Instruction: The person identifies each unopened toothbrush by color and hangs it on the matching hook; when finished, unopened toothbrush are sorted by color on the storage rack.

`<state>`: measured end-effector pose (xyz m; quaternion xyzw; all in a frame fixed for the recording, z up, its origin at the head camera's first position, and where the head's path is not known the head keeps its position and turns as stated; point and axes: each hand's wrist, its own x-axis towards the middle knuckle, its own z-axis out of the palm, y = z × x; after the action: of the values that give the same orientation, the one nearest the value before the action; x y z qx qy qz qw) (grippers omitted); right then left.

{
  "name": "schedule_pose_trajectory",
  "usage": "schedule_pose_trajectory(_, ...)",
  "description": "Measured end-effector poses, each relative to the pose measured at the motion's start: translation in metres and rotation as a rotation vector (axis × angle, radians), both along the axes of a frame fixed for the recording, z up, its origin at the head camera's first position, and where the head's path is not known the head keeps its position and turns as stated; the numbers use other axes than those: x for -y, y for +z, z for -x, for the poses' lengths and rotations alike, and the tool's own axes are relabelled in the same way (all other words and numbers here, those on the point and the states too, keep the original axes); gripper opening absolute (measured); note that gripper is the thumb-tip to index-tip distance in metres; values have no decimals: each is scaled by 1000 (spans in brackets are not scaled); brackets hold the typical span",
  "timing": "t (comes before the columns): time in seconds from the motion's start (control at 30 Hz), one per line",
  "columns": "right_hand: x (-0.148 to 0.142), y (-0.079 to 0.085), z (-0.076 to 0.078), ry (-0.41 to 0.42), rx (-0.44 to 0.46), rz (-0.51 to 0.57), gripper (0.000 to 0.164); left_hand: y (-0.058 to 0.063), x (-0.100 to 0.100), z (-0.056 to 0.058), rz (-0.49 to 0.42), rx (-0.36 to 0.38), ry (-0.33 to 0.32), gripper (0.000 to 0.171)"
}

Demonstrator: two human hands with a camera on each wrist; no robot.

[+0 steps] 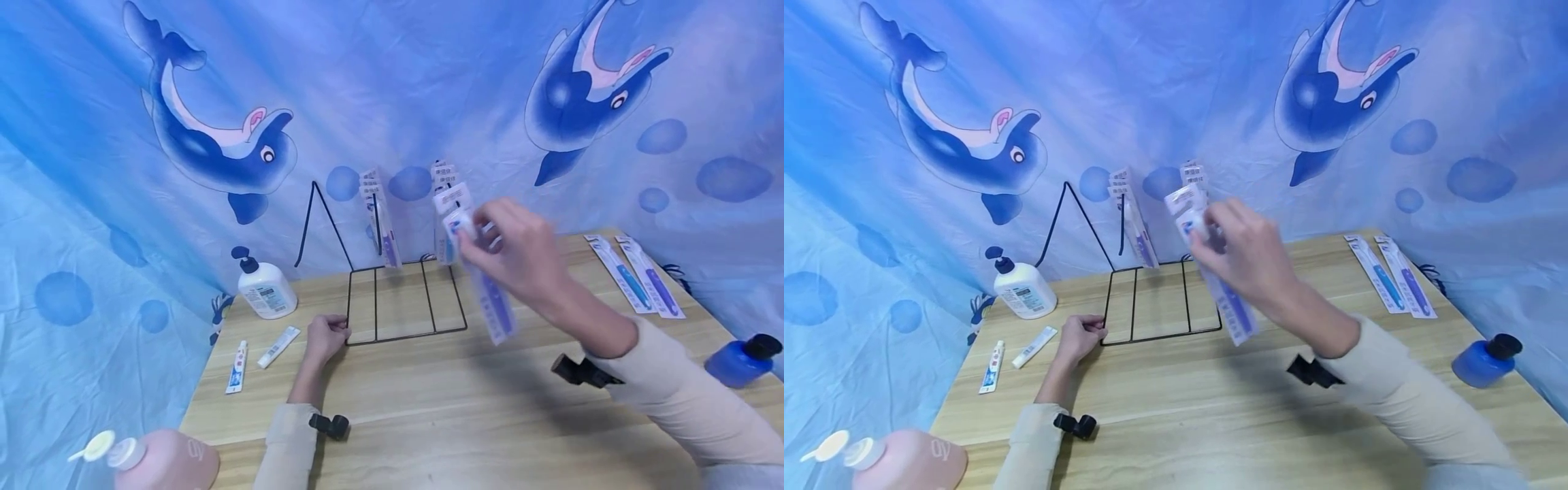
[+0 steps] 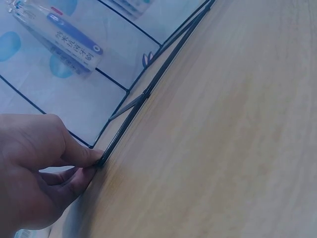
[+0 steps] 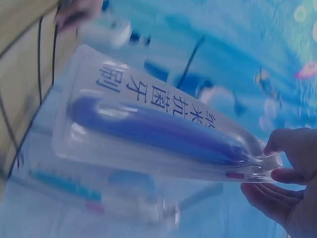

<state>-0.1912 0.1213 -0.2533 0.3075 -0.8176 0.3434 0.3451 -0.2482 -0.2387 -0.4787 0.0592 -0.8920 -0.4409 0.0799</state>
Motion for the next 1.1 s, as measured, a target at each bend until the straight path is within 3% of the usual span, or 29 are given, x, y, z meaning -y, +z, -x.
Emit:
schedule_pose_trajectory(0.23, 50, -9, -5, 120, -38, -2, 13, 3, 1, 4, 10, -30, -6, 29)
schedule_pose_trajectory(0.37, 64, -15, -1, 130, -63, -16, 16, 4, 1, 3, 4, -31, -8, 29)
schedule_pose_trajectory(0.63, 78, -39, 8, 130, -23, -70, 18, 1, -3, 1, -11, -31, 0, 28)
schedule_pose_trajectory(0.9, 87, -55, 25, 109, 5, -67, 18, 1, -4, -1, -18, -27, 7, 28)
schedule_pose_trajectory(1.1, 100, -60, 53, 84, 93, -43, 16, 1, -1, -2, -3, -28, 11, 28)
